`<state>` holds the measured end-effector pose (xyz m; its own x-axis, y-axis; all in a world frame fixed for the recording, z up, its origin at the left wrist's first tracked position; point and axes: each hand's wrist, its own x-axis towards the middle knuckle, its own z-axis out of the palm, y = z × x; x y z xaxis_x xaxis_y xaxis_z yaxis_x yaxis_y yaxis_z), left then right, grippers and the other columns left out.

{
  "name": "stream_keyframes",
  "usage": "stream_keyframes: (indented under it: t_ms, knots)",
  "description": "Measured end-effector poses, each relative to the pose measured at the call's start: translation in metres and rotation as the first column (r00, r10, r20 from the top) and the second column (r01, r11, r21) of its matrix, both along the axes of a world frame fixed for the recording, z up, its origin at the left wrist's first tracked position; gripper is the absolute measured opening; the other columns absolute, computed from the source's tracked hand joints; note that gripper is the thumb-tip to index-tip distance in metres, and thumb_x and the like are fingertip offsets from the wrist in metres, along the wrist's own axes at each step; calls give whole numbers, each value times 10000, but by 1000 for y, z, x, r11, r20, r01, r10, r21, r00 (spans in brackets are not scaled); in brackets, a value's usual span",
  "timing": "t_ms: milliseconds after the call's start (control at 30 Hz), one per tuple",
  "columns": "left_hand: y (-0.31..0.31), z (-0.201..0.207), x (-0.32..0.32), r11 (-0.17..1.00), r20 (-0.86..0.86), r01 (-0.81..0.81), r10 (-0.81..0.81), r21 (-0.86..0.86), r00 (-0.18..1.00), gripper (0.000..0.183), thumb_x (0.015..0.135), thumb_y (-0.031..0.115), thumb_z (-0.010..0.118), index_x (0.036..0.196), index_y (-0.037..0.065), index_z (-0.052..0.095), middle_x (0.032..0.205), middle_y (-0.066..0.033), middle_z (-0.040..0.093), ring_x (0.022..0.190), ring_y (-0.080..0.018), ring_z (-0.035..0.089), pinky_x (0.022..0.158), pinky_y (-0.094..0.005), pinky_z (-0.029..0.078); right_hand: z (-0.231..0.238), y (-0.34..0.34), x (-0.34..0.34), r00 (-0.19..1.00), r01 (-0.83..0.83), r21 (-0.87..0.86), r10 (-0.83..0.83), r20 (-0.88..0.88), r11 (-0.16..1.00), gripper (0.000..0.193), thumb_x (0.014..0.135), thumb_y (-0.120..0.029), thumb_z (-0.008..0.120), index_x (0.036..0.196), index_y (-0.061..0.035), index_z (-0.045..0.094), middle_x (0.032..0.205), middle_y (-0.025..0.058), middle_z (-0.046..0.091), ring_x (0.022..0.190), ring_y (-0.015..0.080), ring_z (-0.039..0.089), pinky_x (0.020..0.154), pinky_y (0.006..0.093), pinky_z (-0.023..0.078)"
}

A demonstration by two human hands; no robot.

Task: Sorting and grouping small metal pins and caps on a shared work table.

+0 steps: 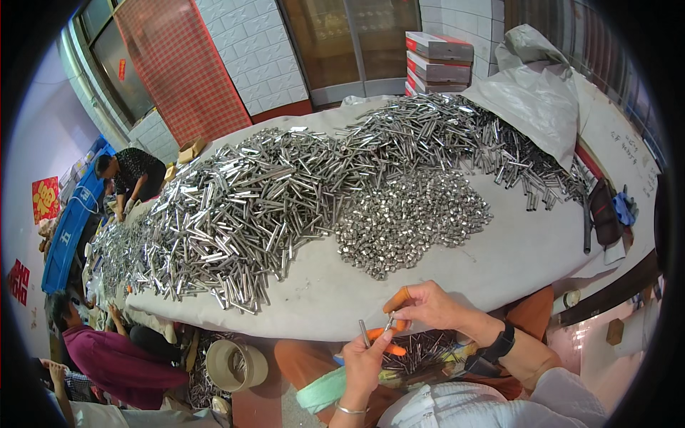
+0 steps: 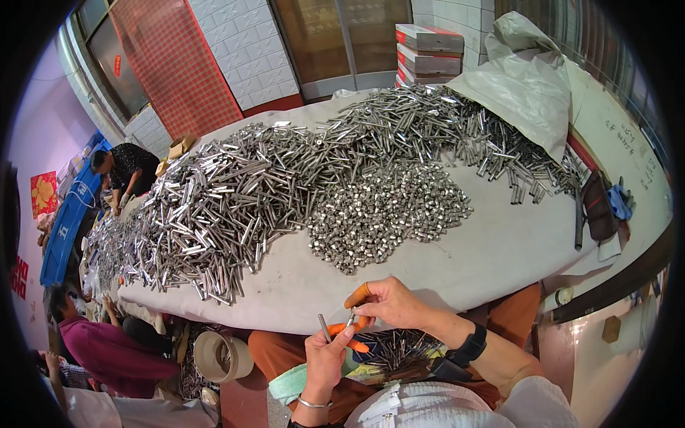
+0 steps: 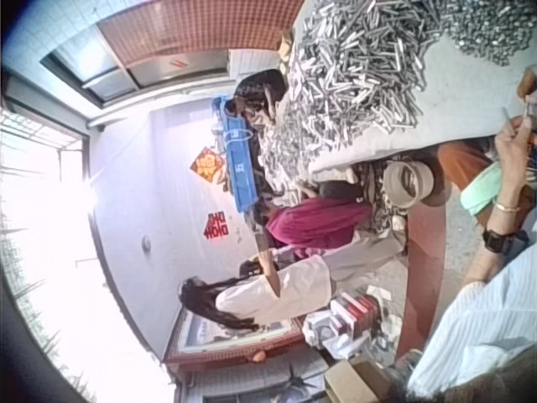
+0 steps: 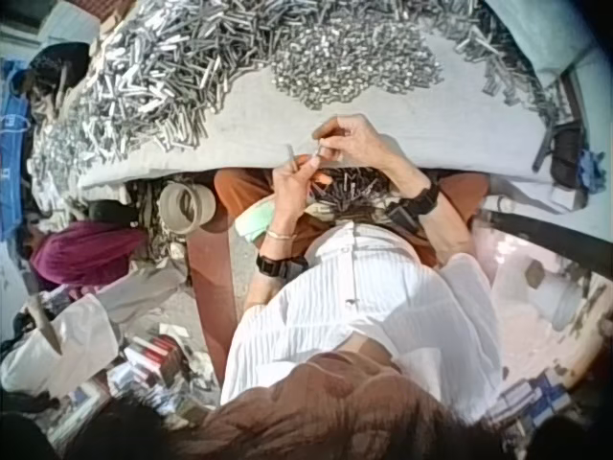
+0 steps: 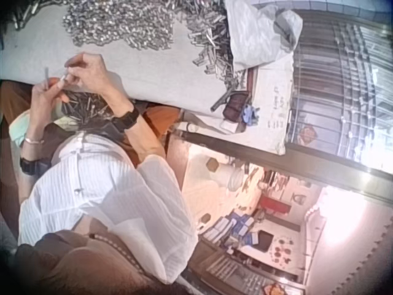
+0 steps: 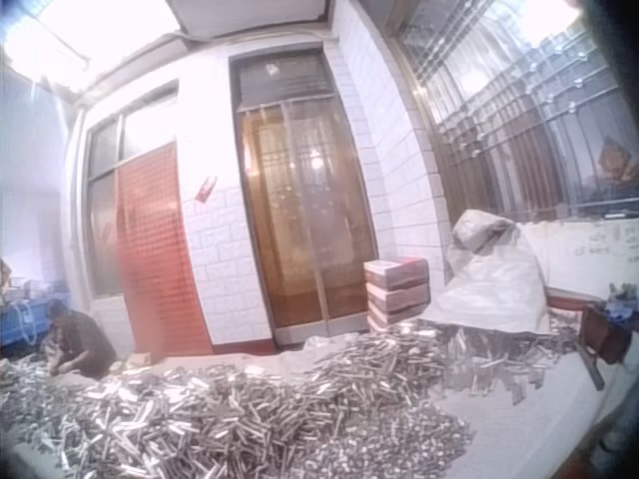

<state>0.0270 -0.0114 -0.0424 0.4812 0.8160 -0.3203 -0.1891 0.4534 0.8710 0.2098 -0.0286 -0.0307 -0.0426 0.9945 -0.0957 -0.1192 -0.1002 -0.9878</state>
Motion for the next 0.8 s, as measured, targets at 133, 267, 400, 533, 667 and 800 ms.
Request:
stream_keyframes:
  t_ms: [133,267,400,533,667,800]
  knots:
    - [1,-1,-5,994,-108,77,-68,78,992,216,866,104,650,1029,-38,661,736,-43,669,537,-17,474,483,-172,353,1,-3,6,996,-62,-55,66,65,997,165,853,-43,617,999,34,624,798,80,653,650,118,621,594,243,506]
    - [0,-15,-6,988,-101,88,-75,129,992,189,881,98,629,995,-51,649,771,-51,670,642,-80,597,597,-203,459,13,-8,4,975,4,-175,35,219,985,132,854,-76,630,932,29,614,756,59,624,591,107,594,526,240,487]
    - [-2,-10,-4,971,-171,111,-75,214,982,207,866,98,651,1013,-48,659,827,-58,678,674,-88,602,631,-205,464,19,-11,3,971,23,-204,27,239,979,143,861,-111,635,908,19,600,734,52,599,549,99,565,482,230,461]
    - [-3,-18,-3,991,-8,122,-121,50,993,171,886,113,629,963,-36,661,749,-36,665,642,-51,573,581,-193,440,18,-16,0,997,30,-229,-13,76,973,153,867,-127,633,903,17,596,730,53,596,548,96,559,478,222,454]
    - [-4,-16,-8,962,-156,169,-138,213,978,179,892,140,625,954,-24,663,702,-26,657,617,-41,549,571,-193,436,15,-19,0,985,35,-229,4,171,973,158,878,-132,624,902,21,596,703,45,589,523,100,551,461,219,448]
    - [-2,-19,-8,939,-207,213,-159,269,965,185,881,102,634,999,-35,668,750,-29,674,641,-48,556,589,-197,432,12,-23,1,990,53,-225,-21,140,973,223,877,-198,635,842,18,593,641,41,583,439,88,525,395,232,398]
